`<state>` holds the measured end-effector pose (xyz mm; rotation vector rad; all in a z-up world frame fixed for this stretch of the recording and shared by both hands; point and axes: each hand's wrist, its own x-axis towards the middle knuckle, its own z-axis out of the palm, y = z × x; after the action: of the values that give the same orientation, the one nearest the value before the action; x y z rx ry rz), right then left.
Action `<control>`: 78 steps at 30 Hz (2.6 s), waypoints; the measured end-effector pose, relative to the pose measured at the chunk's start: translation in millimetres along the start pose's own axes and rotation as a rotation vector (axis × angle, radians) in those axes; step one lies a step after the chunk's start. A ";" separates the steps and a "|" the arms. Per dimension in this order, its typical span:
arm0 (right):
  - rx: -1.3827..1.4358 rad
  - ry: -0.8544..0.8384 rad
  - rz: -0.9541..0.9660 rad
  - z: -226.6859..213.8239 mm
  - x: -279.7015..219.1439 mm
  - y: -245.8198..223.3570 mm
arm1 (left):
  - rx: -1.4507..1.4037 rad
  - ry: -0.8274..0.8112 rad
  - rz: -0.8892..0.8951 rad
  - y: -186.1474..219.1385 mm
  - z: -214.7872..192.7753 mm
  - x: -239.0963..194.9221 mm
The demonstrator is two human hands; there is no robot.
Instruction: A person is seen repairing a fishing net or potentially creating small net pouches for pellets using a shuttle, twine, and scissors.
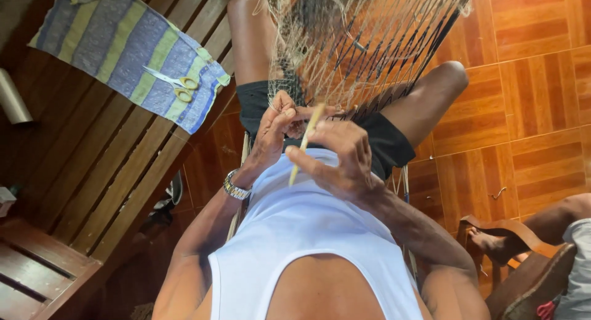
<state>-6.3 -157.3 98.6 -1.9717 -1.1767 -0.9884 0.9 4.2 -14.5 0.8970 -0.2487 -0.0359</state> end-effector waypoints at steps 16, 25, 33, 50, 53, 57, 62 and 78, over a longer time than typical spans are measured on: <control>1.177 -0.027 0.775 -23.2 -1.9 -52.7 | 0.001 0.036 -0.049 42.2 37.2 5.9; 1.329 -0.135 0.925 -34.0 -33.9 -37.1 | -0.017 0.063 -0.047 21.9 18.1 -0.7; 1.513 -0.397 1.245 -41.3 -35.9 -34.5 | 0.060 0.020 -0.032 20.1 14.8 4.6; 1.768 -0.676 1.480 -30.3 -38.5 -48.1 | 0.117 -0.017 -0.003 63.7 51.1 11.8; 1.883 -0.675 1.484 -23.6 -37.1 -49.3 | 0.136 -0.030 -0.016 64.6 52.9 11.5; 1.984 -0.722 1.538 -15.6 -31.0 -44.5 | 0.102 -0.003 -0.029 37.3 32.9 7.2; 1.990 -0.752 1.545 -17.4 -28.0 -44.5 | 0.101 -0.004 -0.002 51.7 37.2 8.4; 0.273 -0.410 0.588 -55.6 7.4 11.9 | -0.014 0.022 -0.013 7.2 9.2 4.8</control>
<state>-8.7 -203.7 132.1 -2.1531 -0.7867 -0.1213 2.9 1.0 -2.5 0.8847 -0.2221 -0.0403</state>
